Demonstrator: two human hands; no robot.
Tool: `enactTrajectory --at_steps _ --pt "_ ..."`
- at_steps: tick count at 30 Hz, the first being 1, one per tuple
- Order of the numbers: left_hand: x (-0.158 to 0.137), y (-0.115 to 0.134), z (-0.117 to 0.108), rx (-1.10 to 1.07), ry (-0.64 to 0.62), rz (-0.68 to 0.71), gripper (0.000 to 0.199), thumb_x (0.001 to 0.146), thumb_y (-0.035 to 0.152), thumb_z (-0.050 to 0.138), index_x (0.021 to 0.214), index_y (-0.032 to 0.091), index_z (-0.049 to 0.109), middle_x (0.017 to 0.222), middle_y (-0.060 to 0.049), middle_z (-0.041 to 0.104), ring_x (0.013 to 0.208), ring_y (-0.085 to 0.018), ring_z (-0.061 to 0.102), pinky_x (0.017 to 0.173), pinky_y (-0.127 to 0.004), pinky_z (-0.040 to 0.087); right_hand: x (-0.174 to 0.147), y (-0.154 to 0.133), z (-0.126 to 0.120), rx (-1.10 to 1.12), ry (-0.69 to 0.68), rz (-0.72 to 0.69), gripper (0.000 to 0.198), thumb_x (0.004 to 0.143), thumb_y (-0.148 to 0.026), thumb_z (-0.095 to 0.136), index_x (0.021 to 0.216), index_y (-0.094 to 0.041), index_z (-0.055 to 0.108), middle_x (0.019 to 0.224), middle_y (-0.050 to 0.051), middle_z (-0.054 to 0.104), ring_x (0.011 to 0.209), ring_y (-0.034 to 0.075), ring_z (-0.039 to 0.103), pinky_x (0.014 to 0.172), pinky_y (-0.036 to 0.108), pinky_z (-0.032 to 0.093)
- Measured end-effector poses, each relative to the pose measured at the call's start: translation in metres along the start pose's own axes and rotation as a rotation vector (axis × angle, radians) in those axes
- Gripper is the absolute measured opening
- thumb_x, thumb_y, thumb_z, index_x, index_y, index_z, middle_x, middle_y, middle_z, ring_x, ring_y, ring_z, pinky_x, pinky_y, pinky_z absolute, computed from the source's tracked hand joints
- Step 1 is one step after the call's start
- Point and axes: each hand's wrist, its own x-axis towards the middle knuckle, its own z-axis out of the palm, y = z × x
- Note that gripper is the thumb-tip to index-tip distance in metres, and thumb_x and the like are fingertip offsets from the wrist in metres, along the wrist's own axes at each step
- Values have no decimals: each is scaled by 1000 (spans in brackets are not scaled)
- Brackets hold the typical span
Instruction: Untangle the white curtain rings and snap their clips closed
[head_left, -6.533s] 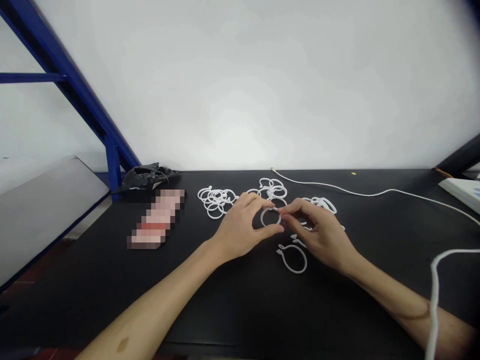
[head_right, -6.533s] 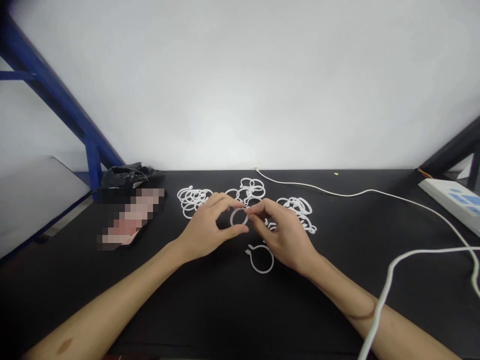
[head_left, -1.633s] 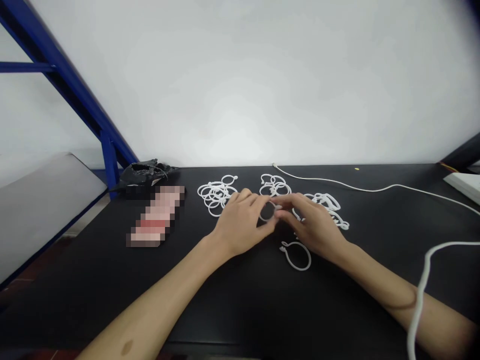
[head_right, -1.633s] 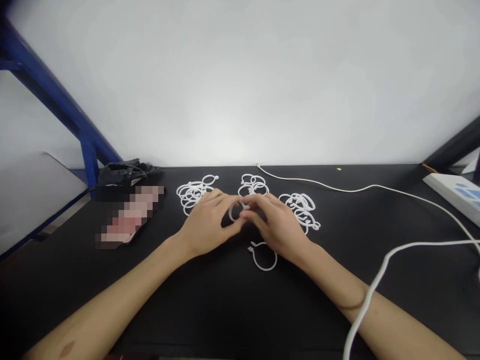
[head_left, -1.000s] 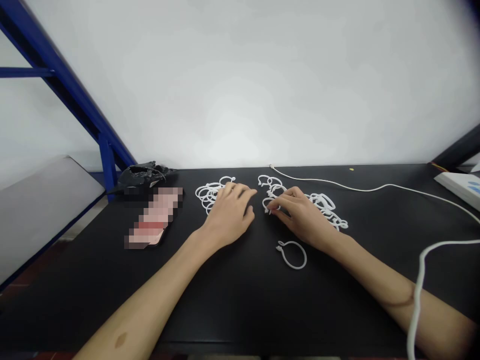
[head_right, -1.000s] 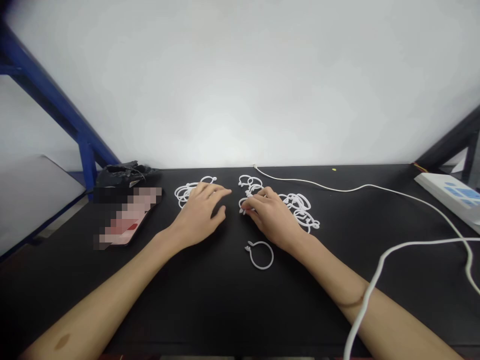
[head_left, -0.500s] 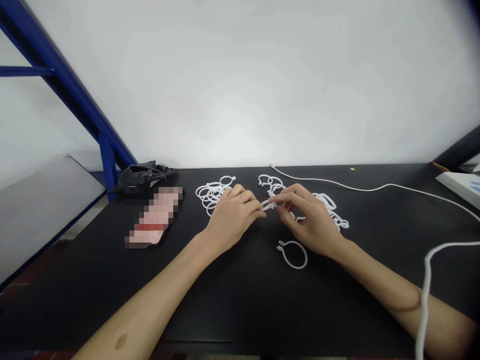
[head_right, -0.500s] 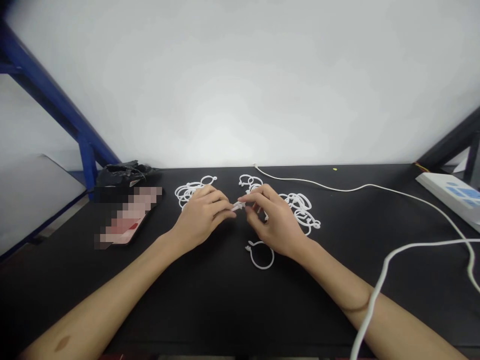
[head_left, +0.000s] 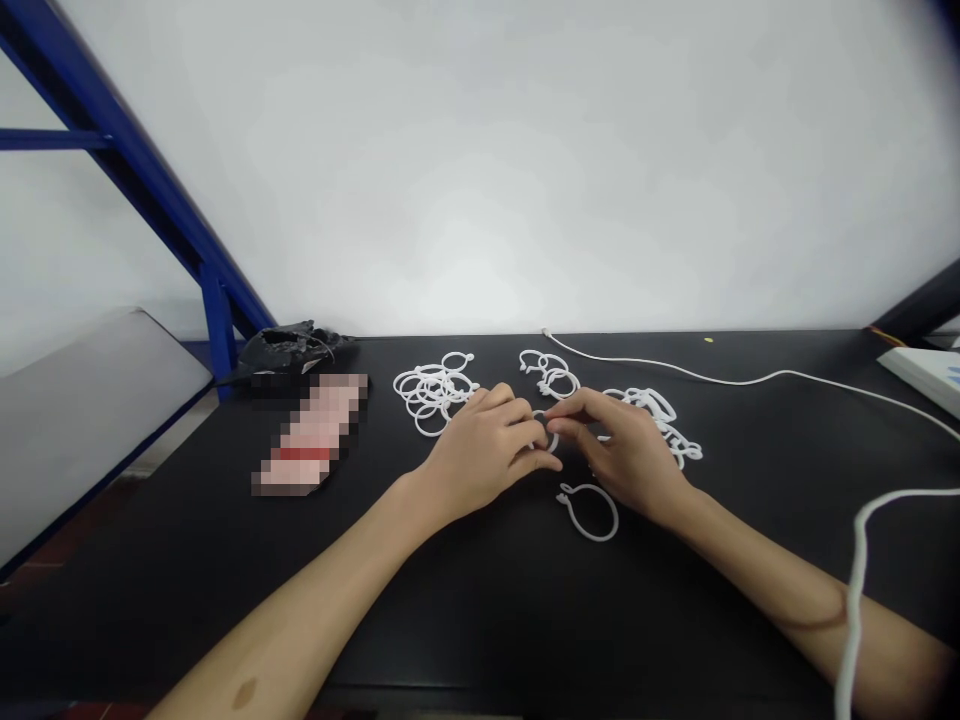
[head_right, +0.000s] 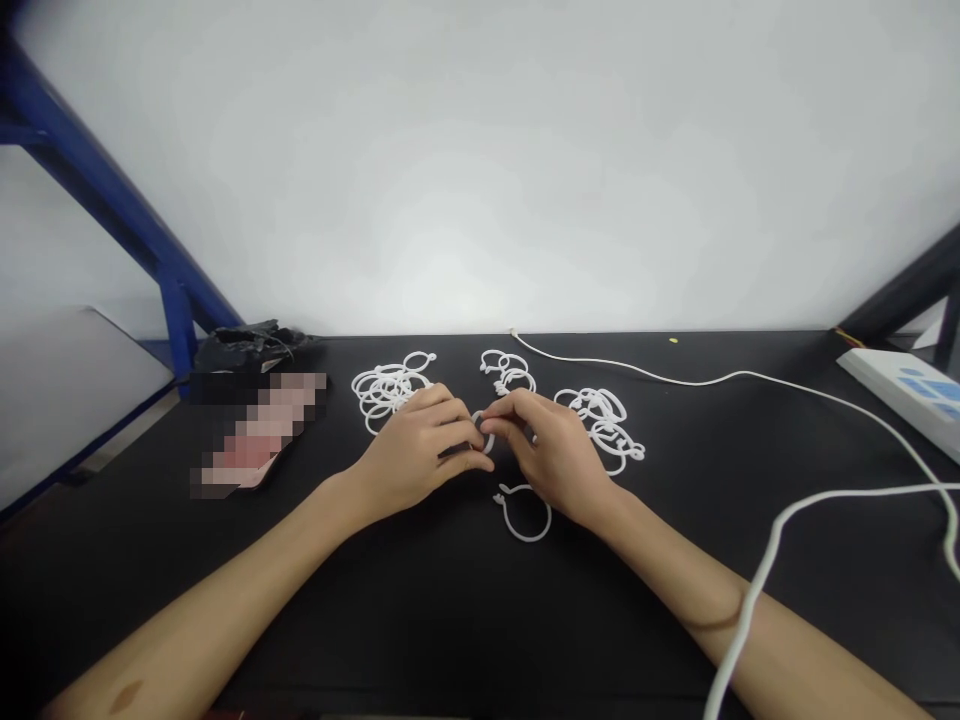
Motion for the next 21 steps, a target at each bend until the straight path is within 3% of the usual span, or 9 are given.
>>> enactTrajectory --at_steps 5,10,15,18,21 --pt "1 3 -3 6 40 -97 35 86 52 62 92 17 58 91 -2 61 85 -19 51 82 -36 43 1 -1 -2 -13 10 -30 10 89 -16 61 81 -22 59 75 -3 68 63 11 61 61 23 47" --pt "1 4 -4 14 -19 -130 46 86 55 60 110 17 55 103 -4 62 94 -22 53 88 -40 42 2 -1 -3 4 31 -40 11 89 -17 60 79 -22 59 74 -3 68 63 11 62 61 23 48" --pt "0 5 -4 12 -46 -151 39 90 51 56 111 17 56 100 -3 64 94 -21 53 90 -40 42 0 1 -1 24 20 2 7 90 -22 60 83 -23 62 80 -1 71 69 14 65 61 25 50" --pt "1 6 -4 32 -46 -152 33 91 46 56 109 18 57 99 -3 63 93 -21 53 88 -39 43 -1 1 0 32 -8 46 5 90 -27 60 92 -24 64 84 0 72 73 15 66 63 26 52" --pt "2 4 -5 106 -13 -185 29 91 39 55 111 18 56 102 -5 62 97 -23 53 89 -40 44 -1 4 1 -5 -28 82 20 92 -32 57 110 -24 60 87 1 71 76 17 66 67 29 54"
